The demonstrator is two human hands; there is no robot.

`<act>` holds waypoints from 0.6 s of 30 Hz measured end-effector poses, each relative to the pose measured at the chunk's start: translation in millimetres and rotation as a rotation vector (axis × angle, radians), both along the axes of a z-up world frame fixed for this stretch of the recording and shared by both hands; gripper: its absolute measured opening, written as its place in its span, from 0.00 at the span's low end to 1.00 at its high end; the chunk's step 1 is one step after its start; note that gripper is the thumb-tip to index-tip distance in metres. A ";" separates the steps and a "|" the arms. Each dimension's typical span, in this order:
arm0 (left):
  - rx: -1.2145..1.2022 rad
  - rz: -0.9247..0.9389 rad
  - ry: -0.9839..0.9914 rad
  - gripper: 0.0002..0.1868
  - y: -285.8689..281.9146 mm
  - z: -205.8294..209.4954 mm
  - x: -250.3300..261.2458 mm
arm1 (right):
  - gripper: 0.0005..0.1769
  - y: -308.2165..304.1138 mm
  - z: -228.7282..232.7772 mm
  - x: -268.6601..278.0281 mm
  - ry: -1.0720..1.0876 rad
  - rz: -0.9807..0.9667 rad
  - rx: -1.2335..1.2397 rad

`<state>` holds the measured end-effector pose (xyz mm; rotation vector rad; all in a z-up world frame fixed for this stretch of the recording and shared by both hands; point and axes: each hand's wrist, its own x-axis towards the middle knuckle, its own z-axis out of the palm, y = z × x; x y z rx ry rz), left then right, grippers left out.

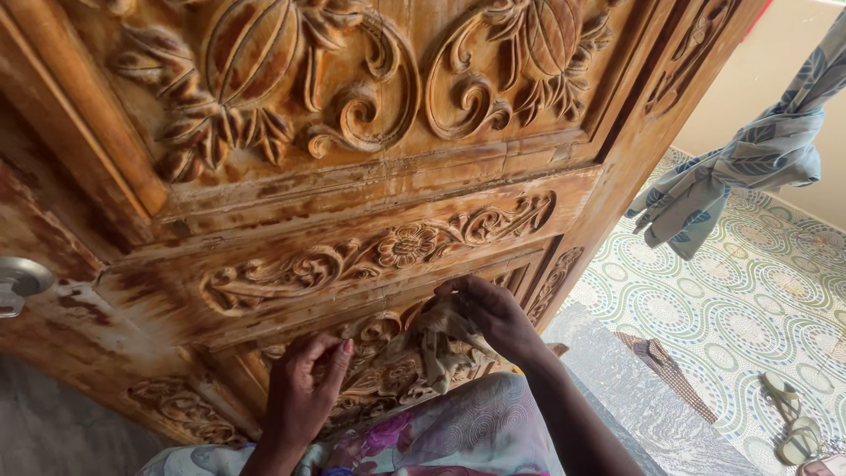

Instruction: The person wipes the surface of a carved wooden door with a cloth. They clean the door handle, lock, and carved panels, moving the cloth over the intricate details.

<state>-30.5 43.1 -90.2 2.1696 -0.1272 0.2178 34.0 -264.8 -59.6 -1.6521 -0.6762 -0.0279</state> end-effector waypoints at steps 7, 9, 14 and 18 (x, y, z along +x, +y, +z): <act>-0.275 -0.316 -0.447 0.28 -14.9 -54.7 -51.2 | 0.14 99.7 -4.1 -34.0 0.138 0.143 0.213; -0.335 -0.210 -0.438 0.26 7.5 -71.4 -57.1 | 0.13 123.2 -5.8 -52.0 0.144 0.164 0.218; -0.778 0.006 -0.230 0.13 84.1 -82.6 -75.2 | 0.13 146.2 5.6 -66.8 0.080 0.123 0.224; -1.046 0.140 -0.278 0.11 122.8 -43.8 -82.9 | 0.12 174.0 17.8 -64.6 0.019 0.146 0.179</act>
